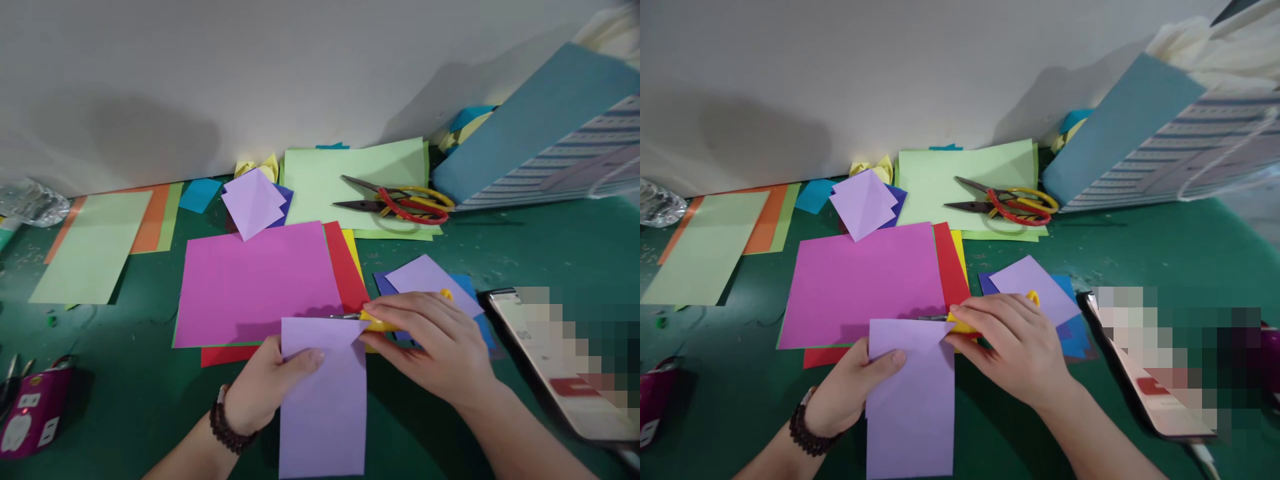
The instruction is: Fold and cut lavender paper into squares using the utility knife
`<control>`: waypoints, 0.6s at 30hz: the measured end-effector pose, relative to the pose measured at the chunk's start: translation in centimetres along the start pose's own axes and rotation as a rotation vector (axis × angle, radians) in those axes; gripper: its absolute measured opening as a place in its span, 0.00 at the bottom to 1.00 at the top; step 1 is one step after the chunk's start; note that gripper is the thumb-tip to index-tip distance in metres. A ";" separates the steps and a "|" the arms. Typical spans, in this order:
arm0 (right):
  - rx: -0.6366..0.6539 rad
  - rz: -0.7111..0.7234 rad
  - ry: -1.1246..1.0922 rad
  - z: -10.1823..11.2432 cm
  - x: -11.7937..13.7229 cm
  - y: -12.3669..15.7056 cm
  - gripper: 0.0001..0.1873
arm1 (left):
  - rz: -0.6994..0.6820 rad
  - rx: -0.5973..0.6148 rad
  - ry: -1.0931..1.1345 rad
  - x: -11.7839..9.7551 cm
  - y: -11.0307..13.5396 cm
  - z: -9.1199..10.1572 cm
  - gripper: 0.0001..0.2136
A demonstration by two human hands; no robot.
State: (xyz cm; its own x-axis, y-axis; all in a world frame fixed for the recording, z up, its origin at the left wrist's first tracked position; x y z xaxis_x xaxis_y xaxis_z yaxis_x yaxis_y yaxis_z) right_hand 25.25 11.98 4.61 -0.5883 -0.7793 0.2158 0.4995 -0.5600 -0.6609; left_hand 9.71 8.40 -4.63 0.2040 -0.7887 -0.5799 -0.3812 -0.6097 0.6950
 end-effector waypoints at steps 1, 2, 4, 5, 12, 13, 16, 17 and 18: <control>-0.006 -0.011 0.008 0.2 -0.1 0.0 0.13 | 0.021 -0.034 0.022 0.3 0.0 0.3 0.21; -0.012 -0.020 0.017 0.3 -0.3 0.0 0.13 | 0.044 -0.088 0.050 0.5 0.0 0.8 0.23; -0.003 -0.030 0.024 0.4 -0.4 0.1 0.14 | 0.063 -0.212 0.097 0.9 0.1 1.9 0.24; 0.010 -0.030 0.022 0.3 -0.4 0.1 0.14 | 0.057 -0.253 0.104 1.0 0.1 2.3 0.24; 0.059 -0.004 0.011 -0.5 0.0 -0.3 0.12 | -0.034 -0.182 -0.058 0.6 -0.1 1.6 0.24; 0.062 0.003 0.013 -0.5 0.1 -0.3 0.11 | -0.038 -0.183 -0.086 0.6 -0.1 1.5 0.23; 0.051 0.017 0.027 -0.4 0.3 -0.3 0.11 | -0.076 -0.195 -0.137 0.3 0.2 1.3 0.23; 0.045 0.018 0.034 -0.3 0.3 -0.3 0.11 | -0.090 -0.195 -0.137 0.2 0.2 1.3 0.23; 0.040 0.016 0.039 -0.3 0.2 -0.2 0.11 | -0.095 -0.194 -0.131 0.2 0.2 1.2 0.23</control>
State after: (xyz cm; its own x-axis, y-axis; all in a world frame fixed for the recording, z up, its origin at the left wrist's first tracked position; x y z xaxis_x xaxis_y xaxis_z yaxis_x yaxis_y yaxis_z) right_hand 24.82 11.99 4.63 -0.6042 -0.7771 0.1764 0.5335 -0.5589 -0.6349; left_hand 8.55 8.20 -5.13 0.1069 -0.7177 -0.6880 -0.1830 -0.6944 0.6959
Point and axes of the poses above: each hand's wrist, its own y-axis away from the middle knuckle, its own z-axis out of the back of the hand, x = y × z, the point moved 9 cm from there along -y, towards the middle knuckle, and after that the axes turned 7 degrees about z, right-handed, at the moved point
